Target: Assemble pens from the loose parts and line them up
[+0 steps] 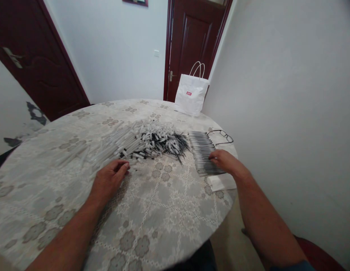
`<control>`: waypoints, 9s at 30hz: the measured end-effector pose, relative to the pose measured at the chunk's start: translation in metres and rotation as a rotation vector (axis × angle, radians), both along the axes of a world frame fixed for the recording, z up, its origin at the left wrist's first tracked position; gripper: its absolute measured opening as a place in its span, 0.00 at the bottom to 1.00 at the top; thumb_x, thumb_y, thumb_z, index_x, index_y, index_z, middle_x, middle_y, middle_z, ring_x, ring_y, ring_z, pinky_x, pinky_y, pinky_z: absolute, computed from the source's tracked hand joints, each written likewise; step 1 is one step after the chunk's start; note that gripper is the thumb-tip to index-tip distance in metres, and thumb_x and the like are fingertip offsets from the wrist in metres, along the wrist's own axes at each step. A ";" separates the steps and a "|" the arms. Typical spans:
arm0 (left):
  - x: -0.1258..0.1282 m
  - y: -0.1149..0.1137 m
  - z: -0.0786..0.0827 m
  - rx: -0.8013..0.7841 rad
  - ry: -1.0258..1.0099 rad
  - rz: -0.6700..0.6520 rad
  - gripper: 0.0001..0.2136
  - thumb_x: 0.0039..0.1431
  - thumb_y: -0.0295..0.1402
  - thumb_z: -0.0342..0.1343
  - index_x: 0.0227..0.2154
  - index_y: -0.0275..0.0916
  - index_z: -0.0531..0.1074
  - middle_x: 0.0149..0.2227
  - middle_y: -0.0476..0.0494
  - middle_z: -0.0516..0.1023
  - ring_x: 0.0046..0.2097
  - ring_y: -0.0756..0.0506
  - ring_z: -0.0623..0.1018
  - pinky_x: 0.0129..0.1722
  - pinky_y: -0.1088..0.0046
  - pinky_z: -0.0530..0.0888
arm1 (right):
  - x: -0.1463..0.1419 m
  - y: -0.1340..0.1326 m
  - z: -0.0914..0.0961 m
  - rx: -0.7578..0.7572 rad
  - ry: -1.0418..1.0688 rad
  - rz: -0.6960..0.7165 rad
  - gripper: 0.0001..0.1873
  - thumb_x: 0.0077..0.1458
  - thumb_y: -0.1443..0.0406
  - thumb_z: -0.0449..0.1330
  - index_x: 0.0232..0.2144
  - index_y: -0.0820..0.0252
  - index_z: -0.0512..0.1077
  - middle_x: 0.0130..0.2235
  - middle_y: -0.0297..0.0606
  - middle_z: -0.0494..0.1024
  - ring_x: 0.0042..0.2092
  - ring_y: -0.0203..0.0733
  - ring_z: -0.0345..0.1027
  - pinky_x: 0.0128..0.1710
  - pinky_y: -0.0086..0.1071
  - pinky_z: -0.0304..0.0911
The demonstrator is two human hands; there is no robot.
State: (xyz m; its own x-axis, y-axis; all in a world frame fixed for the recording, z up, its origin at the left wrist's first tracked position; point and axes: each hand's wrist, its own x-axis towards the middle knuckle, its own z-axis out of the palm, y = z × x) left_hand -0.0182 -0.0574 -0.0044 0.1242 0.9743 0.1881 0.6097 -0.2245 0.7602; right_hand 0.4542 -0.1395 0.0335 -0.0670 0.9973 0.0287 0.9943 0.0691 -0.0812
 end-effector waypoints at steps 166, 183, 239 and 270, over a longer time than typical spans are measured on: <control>0.019 -0.014 0.005 -0.305 -0.929 -0.088 0.12 0.57 0.39 0.63 0.38 0.35 0.74 0.42 0.38 0.80 0.41 0.43 0.81 0.37 0.68 0.80 | -0.251 0.045 -0.044 0.177 0.688 0.466 0.21 0.60 0.70 0.54 0.55 0.58 0.70 0.45 0.43 0.80 0.44 0.43 0.75 0.47 0.35 0.68; 0.012 -0.013 0.017 -0.750 -1.546 -0.027 0.08 0.67 0.31 0.51 0.36 0.34 0.73 0.29 0.42 0.82 0.28 0.47 0.82 0.24 0.76 0.79 | -0.238 0.047 -0.039 0.373 0.687 0.379 0.18 0.64 0.64 0.54 0.55 0.58 0.70 0.43 0.42 0.80 0.39 0.40 0.75 0.44 0.32 0.69; 0.025 -0.017 0.003 -0.484 -1.314 -0.135 0.15 0.51 0.31 0.69 0.34 0.36 0.67 0.38 0.40 0.81 0.40 0.42 0.83 0.37 0.67 0.81 | -0.257 0.048 -0.038 0.006 1.448 0.143 0.13 0.55 0.58 0.65 0.40 0.59 0.73 0.34 0.37 0.80 0.29 0.36 0.73 0.25 0.28 0.69; 0.029 -0.018 0.001 -0.440 -1.203 -0.183 0.17 0.49 0.34 0.71 0.35 0.35 0.67 0.38 0.40 0.81 0.38 0.43 0.83 0.37 0.66 0.81 | -0.251 0.043 -0.040 0.081 0.925 0.210 0.20 0.69 0.54 0.46 0.30 0.56 0.68 0.26 0.34 0.74 0.27 0.37 0.69 0.29 0.30 0.61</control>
State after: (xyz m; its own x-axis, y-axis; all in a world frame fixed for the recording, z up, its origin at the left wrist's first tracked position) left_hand 0.0103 -0.0758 -0.0038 0.2394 0.9693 -0.0561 -0.5178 0.1763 0.8371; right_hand 0.2028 -0.0968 -0.0068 -0.1607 0.9601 0.2289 0.5049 0.2792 -0.8168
